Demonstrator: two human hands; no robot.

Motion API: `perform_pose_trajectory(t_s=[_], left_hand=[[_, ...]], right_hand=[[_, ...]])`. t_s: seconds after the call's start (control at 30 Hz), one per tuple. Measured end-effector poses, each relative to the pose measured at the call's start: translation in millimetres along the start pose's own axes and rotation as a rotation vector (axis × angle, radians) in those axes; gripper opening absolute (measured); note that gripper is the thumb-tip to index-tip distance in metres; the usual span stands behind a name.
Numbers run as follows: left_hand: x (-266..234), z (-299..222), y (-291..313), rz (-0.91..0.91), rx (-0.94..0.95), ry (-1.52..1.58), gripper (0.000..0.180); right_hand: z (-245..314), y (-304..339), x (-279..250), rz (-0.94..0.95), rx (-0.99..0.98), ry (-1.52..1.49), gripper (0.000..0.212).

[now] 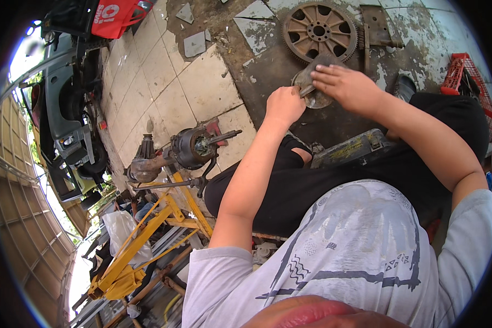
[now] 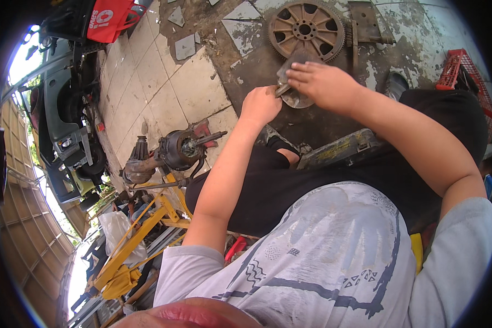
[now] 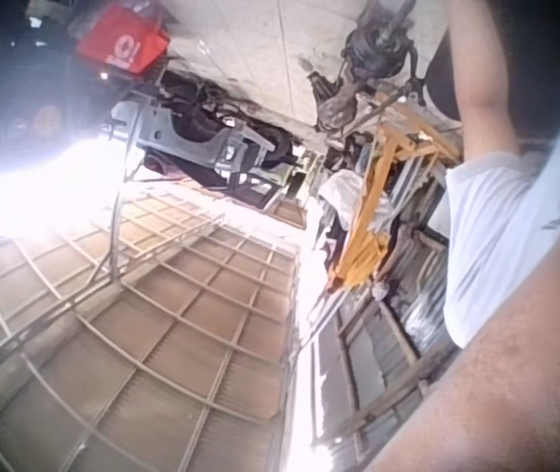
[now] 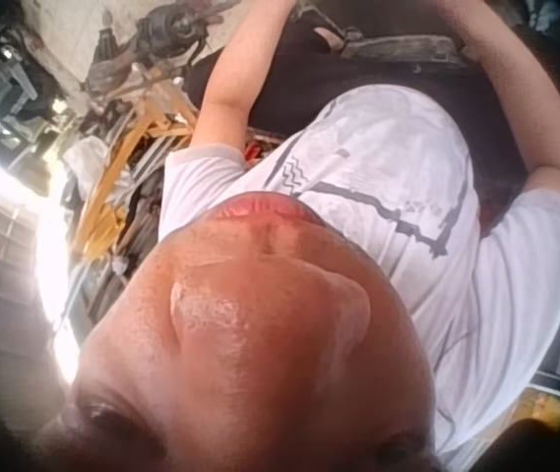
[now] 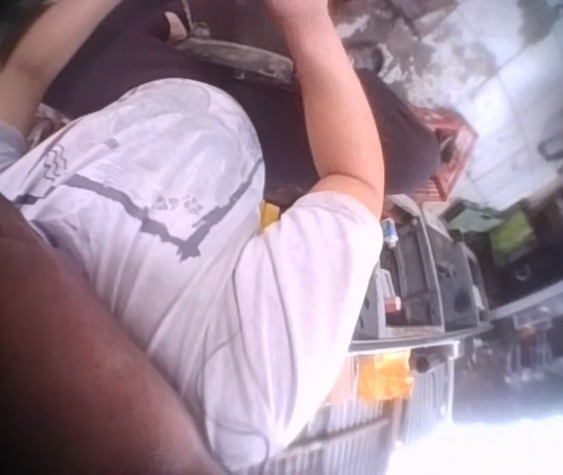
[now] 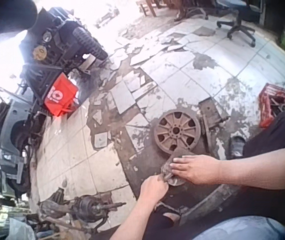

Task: The person sits on the floor and scrubs a metal plate with a sanding block, repeatedly flipping it to clean both sides. The person also handles a circular metal component nearby.

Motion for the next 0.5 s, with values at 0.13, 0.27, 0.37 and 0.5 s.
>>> perform_pose_trajectory(t_s=[0.13,0.27,0.37,0.5], left_hand=[[3,5,1,-0.020,-0.016,-0.033,0.029],[7,7,-2,-0.047,0.016,0.003,0.030],[10,8,-2,0.000,-0.007,-0.020,0.033],[0,2,2,-0.048,0.003,0.026,0.029]], right_hand=[[11,-2,1,0.002,-0.024,-0.041,0.049],[8,-2,-3,-0.015,-0.011,0.018,0.049],[28,3,-1,0.012,-0.144,-0.116,0.050],[-15,-1,-12,-0.009,0.110,0.026,0.048]])
Point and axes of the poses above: each hand's wrist, its own y-axis away from the middle knuckle, its own x-axis out of the palm, z = x × y, the point moved 3 cm from there along -y, towards the middle knuckle, and after that the axes turned 8 degrees about z, right-handed, at the moved point
